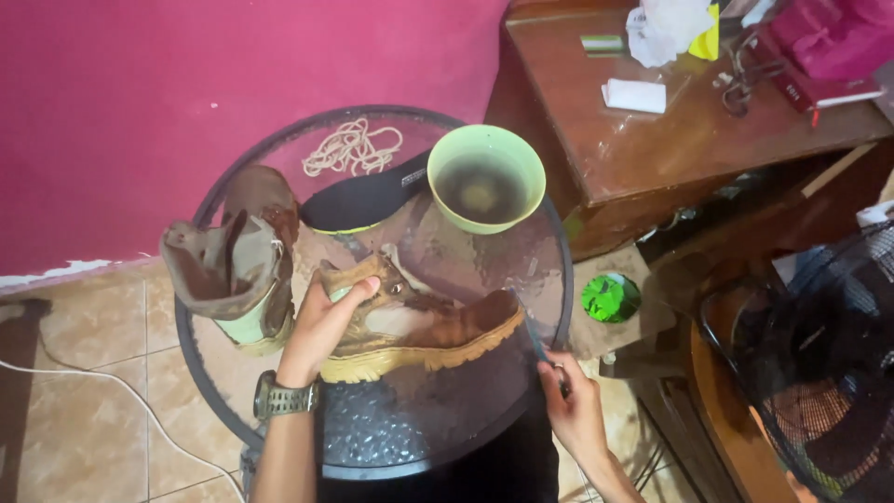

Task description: The person scrubs a brown shoe with a toothbrush, repeatedly dipping the brush into a bowl of water on a glass table. The person holds the shoe with one hand and scrubs the upper and sole with the other, rotating the shoe to clean different areas.

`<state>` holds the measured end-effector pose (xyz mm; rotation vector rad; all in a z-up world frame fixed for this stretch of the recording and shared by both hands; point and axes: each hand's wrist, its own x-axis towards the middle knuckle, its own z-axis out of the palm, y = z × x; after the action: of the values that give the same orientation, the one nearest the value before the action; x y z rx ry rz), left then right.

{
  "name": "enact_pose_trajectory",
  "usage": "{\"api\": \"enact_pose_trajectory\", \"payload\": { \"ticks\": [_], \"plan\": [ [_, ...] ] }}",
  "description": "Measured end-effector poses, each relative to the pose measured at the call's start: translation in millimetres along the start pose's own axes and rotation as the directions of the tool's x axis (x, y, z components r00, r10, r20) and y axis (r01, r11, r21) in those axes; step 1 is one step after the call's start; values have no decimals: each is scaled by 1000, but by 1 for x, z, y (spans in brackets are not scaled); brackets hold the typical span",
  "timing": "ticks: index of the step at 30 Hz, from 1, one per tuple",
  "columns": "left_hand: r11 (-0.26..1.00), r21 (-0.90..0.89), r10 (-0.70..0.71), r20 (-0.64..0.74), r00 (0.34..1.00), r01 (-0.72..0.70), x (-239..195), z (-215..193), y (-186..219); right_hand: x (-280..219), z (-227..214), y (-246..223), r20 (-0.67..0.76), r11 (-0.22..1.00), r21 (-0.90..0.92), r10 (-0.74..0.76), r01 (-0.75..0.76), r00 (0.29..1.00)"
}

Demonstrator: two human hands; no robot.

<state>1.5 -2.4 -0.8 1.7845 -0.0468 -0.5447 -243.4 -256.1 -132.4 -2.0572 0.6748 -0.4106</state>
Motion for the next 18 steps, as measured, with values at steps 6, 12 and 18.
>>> {"api": "enact_pose_trajectory", "payload": {
  "ticks": [6, 12, 18],
  "plan": [
    [1000, 24, 7, 11, 1000, -7, -3, -1, 1, -8, -12, -17, -16, 967, -93, -239, 237, 971],
    [999, 41, 34, -56, 998, -32, -16, -2, 3, -12, -20, -23, -52, 970, -50, -241, 239, 969],
    [987, 140, -60, -114, 992, 76, -17, 0, -15, -13, -22, -26, -113, 981, -118, -166, 153, 980]
  ]
}}
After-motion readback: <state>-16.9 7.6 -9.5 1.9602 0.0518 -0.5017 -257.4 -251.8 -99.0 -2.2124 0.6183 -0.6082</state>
